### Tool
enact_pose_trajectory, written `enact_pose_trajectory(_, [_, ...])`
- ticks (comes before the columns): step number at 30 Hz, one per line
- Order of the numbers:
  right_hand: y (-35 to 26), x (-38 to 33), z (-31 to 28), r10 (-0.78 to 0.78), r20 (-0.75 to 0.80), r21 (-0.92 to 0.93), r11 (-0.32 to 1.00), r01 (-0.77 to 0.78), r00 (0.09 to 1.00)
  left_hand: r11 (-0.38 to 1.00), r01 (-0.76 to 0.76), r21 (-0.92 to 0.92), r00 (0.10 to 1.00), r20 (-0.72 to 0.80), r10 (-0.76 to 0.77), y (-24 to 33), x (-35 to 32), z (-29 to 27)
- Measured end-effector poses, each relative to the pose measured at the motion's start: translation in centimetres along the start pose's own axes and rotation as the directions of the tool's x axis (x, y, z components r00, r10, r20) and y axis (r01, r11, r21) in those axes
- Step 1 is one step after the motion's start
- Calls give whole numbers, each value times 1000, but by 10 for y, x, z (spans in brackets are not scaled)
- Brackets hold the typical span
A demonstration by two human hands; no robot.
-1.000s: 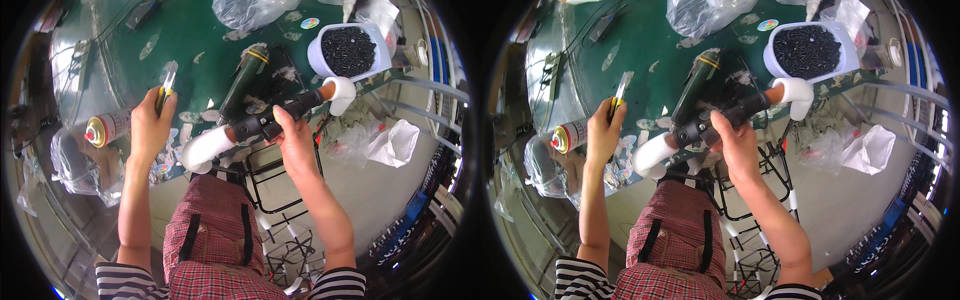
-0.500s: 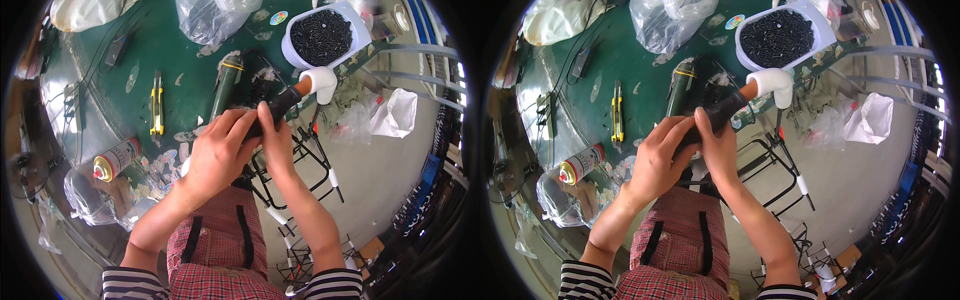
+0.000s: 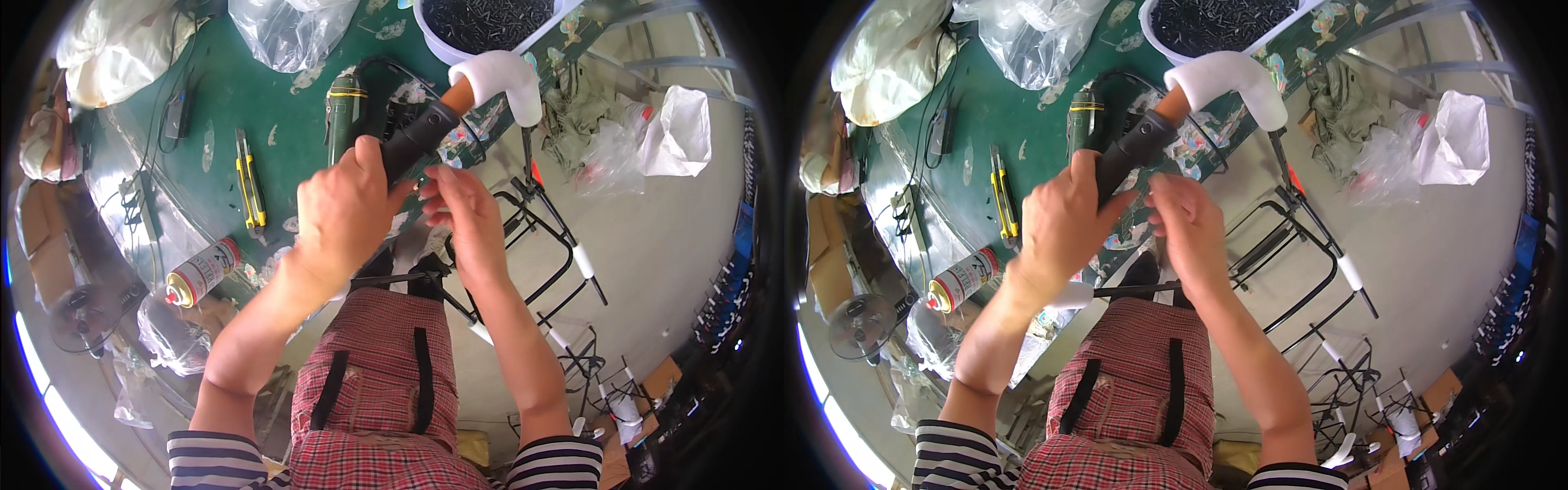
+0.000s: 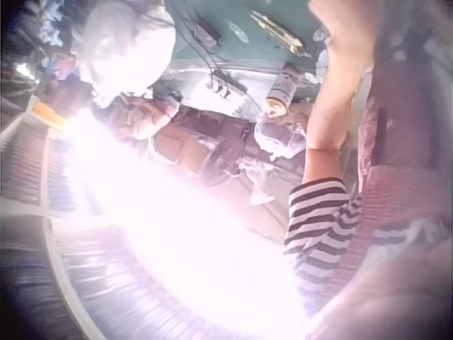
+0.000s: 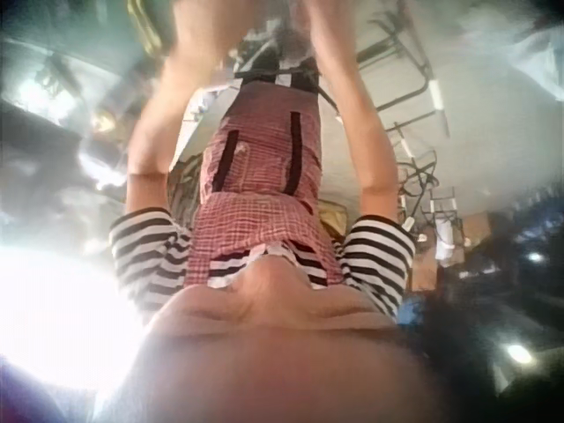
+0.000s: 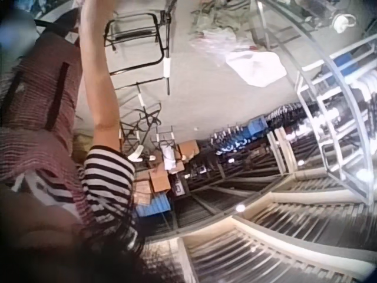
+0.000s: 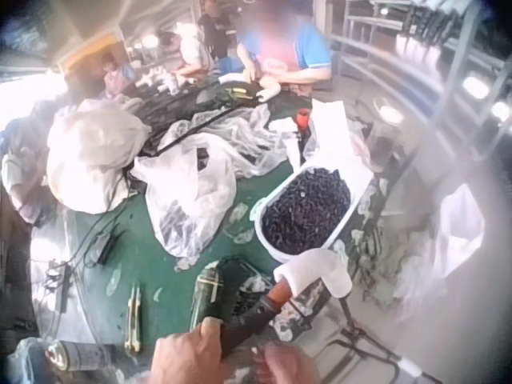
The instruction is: The person uses a utility knife to trim foam padding on a bicycle handlebar grip. They then use a screwdriver to tighten a bolt on the handlebar stem and apply lubricant from a spray can to the stem area.
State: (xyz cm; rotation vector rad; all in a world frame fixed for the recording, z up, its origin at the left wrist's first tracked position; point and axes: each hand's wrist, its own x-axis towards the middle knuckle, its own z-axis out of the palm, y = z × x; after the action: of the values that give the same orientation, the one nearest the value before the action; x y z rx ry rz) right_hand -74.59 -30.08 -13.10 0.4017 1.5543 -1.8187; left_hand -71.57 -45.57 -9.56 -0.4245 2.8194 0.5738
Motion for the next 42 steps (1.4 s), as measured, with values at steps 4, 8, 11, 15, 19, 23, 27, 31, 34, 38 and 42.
enact_pose_trajectory(4, [25,-14,-34,69,-14,10,998,-68,998,839,216,-500,882,468,51,-21,28,-13])
enact_pose_trajectory(8, [50,-20,-48,153,15,5,988,-153,988,615,406,-676,743,636,208,-33,38,-11])
enact_pose_trajectory(11, [50,-19,-45,137,40,10,990,-138,990,534,461,-709,700,661,272,-40,39,-8])
enact_pose_trajectory(15, [40,-12,-41,90,84,-24,996,-88,992,473,385,-793,820,529,219,-36,31,-3])
enact_pose_trajectory(19, [32,-10,-45,53,72,-31,998,-51,996,689,230,-687,850,486,201,-31,33,-15])
enact_pose_trajectory(23, [40,-10,-51,79,63,-28,997,-77,995,704,234,-671,755,581,304,-37,50,-15])
enact_pose_trajectory(27, [55,-12,-58,121,56,-35,992,-119,991,607,253,-753,717,568,405,-39,55,-10])
enact_pose_trajectory(31, [67,-12,-61,159,46,-41,987,-158,986,518,338,-786,688,582,433,-46,56,-6])
enact_pose_trajectory(34, [66,-12,-63,152,46,-52,987,-150,987,392,404,-827,701,555,447,-49,50,-1])
enact_pose_trajectory(38, [60,-12,-69,117,41,-46,992,-115,992,379,411,-829,707,552,441,-57,48,-2])
enact_pose_trajectory(42, [57,-7,-75,83,41,-47,996,-81,996,466,314,-827,739,521,427,-58,49,-6])
